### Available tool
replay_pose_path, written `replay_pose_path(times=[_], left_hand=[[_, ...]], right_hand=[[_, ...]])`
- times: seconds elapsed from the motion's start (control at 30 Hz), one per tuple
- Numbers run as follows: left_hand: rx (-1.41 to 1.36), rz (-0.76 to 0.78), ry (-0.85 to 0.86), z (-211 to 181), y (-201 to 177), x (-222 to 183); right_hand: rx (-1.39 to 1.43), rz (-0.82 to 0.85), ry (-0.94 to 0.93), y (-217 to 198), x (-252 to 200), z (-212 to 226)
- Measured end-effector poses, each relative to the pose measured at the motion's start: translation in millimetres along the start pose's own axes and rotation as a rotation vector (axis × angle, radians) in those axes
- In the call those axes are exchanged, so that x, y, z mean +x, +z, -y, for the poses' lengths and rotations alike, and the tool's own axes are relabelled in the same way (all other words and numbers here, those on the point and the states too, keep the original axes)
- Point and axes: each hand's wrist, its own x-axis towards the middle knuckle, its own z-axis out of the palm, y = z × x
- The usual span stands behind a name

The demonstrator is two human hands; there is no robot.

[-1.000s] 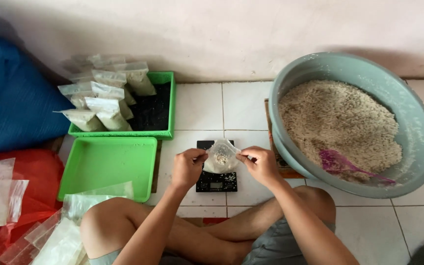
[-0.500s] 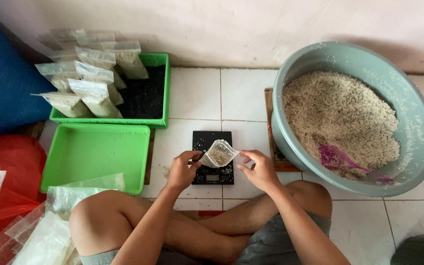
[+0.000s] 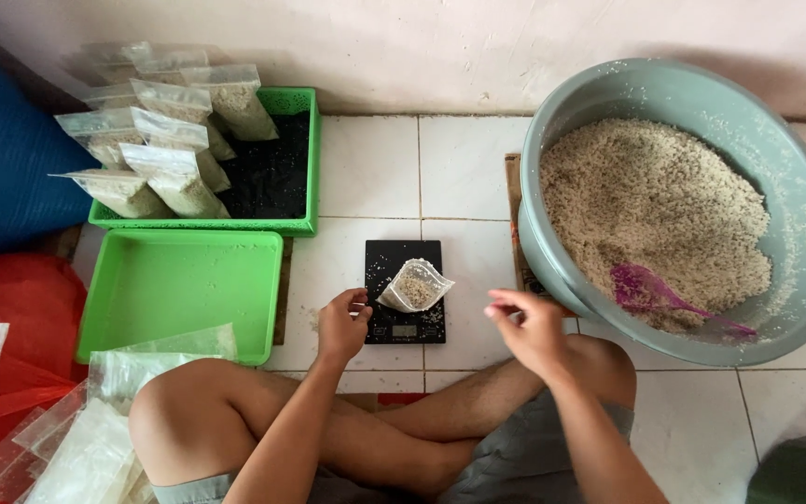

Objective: Filling small plastic bags with grain from a large basin, weighing them on a digital scale, and sealing them for distribution.

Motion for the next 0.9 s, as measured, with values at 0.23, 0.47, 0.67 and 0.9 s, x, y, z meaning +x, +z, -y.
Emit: replay_pose_path(times=[0.23, 0.47, 0.67, 0.9], left_hand=[[-0.020, -0.068, 0.009, 1, -5, -2], [0.050, -0.091, 0.056, 3, -5, 0], [0.049, -0.097, 0.042, 7, -6, -1], [0.119, -0.122, 0.082, -21, -13, -10]], right_hand=[[-0.211, -0.304, -0.040, -130, 29, -16], [-1.086, 0.290, 0.618, -209, 34, -161], [-1.091, 0.452, 0.637, -215, 33, -168], [-1.043, 0.476, 0.468, -205, 45, -118]])
